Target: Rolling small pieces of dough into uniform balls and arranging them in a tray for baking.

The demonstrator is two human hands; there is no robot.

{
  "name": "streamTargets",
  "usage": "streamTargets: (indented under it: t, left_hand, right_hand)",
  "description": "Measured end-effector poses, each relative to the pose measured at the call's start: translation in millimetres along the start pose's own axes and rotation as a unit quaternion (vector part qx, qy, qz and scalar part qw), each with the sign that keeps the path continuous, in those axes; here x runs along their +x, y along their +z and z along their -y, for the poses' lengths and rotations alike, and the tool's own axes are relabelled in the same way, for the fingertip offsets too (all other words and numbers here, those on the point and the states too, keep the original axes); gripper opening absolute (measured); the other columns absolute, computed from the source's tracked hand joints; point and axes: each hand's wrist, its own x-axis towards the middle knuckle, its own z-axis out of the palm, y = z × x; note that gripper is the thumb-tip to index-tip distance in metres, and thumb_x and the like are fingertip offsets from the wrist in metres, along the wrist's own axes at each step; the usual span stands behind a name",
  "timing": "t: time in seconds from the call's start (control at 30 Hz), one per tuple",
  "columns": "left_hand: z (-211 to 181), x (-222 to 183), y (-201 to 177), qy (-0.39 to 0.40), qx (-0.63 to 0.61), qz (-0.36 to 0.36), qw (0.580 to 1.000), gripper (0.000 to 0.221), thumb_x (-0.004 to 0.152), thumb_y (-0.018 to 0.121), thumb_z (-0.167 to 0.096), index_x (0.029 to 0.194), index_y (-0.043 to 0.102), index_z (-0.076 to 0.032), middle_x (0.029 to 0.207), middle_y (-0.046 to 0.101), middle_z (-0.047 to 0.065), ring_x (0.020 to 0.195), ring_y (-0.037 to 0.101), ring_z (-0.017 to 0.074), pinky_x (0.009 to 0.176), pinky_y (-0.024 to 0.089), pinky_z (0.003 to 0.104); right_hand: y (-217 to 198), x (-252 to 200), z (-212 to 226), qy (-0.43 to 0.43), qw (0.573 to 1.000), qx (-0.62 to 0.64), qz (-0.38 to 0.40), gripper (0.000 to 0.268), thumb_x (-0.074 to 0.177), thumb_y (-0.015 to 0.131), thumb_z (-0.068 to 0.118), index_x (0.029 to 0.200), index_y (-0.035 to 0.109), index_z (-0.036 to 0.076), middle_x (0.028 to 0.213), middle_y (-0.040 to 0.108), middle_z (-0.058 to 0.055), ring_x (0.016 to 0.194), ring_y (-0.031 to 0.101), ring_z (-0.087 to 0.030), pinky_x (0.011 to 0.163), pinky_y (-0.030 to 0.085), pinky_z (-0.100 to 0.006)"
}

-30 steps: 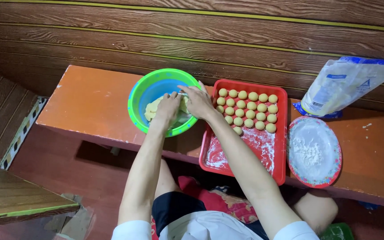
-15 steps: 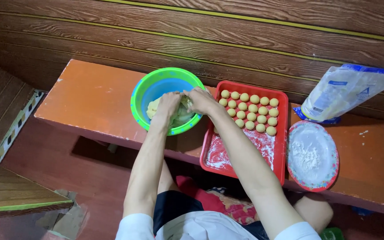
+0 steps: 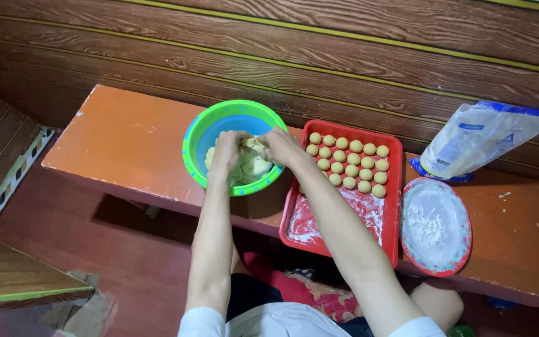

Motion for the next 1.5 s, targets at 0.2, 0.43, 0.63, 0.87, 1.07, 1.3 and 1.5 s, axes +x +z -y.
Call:
streamTargets:
  t: [0.2,0.43,0.63,0.87,1.07,1.3,1.5]
  left_hand:
    - [1,-4,8,-0.023,-0.049,-0.042,0.998,0.036,0.082,0.076,0.008,0.111,0.078,-0.014,0.103,0.077,0.012,0.106,0.071,0.036,0.098,0.054,0.055]
    - [1,-7,13,0.02,-0.111,-0.138,0.984,0.035,0.084,0.075,0.008,0.115,0.076,-0.009,0.089,0.074,0.015,0.092,0.073,0.0387,0.091,0.056,0.055]
    - [-29,-24,-12,0.057,-0.172,-0.241,0.954,0.034,0.099,0.057,-0.001,0.132,0.06,0.002,0.11,0.065,0.04,0.109,0.06,0.0586,0.099,0.042,0.068]
    - [10,-6,24,0.079,-0.156,-0.128,0.976,0.06,0.088,0.079,-0.008,0.137,0.046,0.0,0.121,0.058,0.028,0.119,0.056,0.0491,0.101,0.046,0.057]
    - [3,-11,18,0.141,-0.143,-0.125,0.972,0.055,0.089,0.081,-0.015,0.138,0.058,-0.007,0.108,0.068,0.017,0.103,0.068,0.0387,0.09,0.053,0.048]
    - [-17,-16,7,0.141,-0.159,-0.144,0.967,0.03,0.092,0.08,-0.025,0.12,0.073,-0.017,0.067,0.051,0.002,0.066,0.059,0.0144,0.065,0.05,0.032]
    - [-22,-21,1,0.136,-0.209,-0.146,0.957,0.035,0.097,0.072,-0.008,0.132,0.067,-0.007,0.065,0.045,0.004,0.061,0.048,0.0155,0.059,0.043,0.032]
  right_hand:
    - [5,2,-3,0.001,1.0,0.004,-0.006,0.045,0.091,0.074,0.023,0.135,0.066,0.028,0.131,0.062,-0.019,0.13,0.058,-0.04,0.108,0.044,-0.06]
    - [14,8,-13,-0.016,0.999,0.009,-0.029,0.019,0.093,0.069,0.022,0.109,0.078,0.027,0.117,0.065,-0.015,0.119,0.064,-0.04,0.102,0.049,-0.059]
    - [2,-2,-7,-0.039,0.998,-0.019,-0.035,0.039,0.093,0.067,0.022,0.132,0.064,0.023,0.124,0.062,-0.022,0.125,0.059,-0.044,0.106,0.046,-0.062]
    - [-9,-28,10,-0.064,0.995,0.053,-0.046,0.085,0.095,0.071,0.025,0.162,0.02,0.037,0.143,0.056,-0.019,0.137,0.049,-0.046,0.105,0.04,-0.069]
    - [-3,-20,4,-0.042,0.997,0.05,-0.051,0.07,0.101,0.062,0.031,0.158,0.024,0.046,0.145,0.056,-0.012,0.139,0.048,-0.038,0.106,0.041,-0.066]
    - [23,7,-22,-0.012,0.992,0.053,-0.111,0.018,0.098,0.059,0.034,0.115,0.061,0.038,0.12,0.063,-0.004,0.121,0.062,-0.035,0.098,0.05,-0.057]
    - [0,-28,7,-0.039,0.978,0.168,-0.117,0.054,0.104,0.055,0.025,0.154,0.036,0.028,0.133,0.062,-0.025,0.134,0.051,-0.049,0.11,0.037,-0.068]
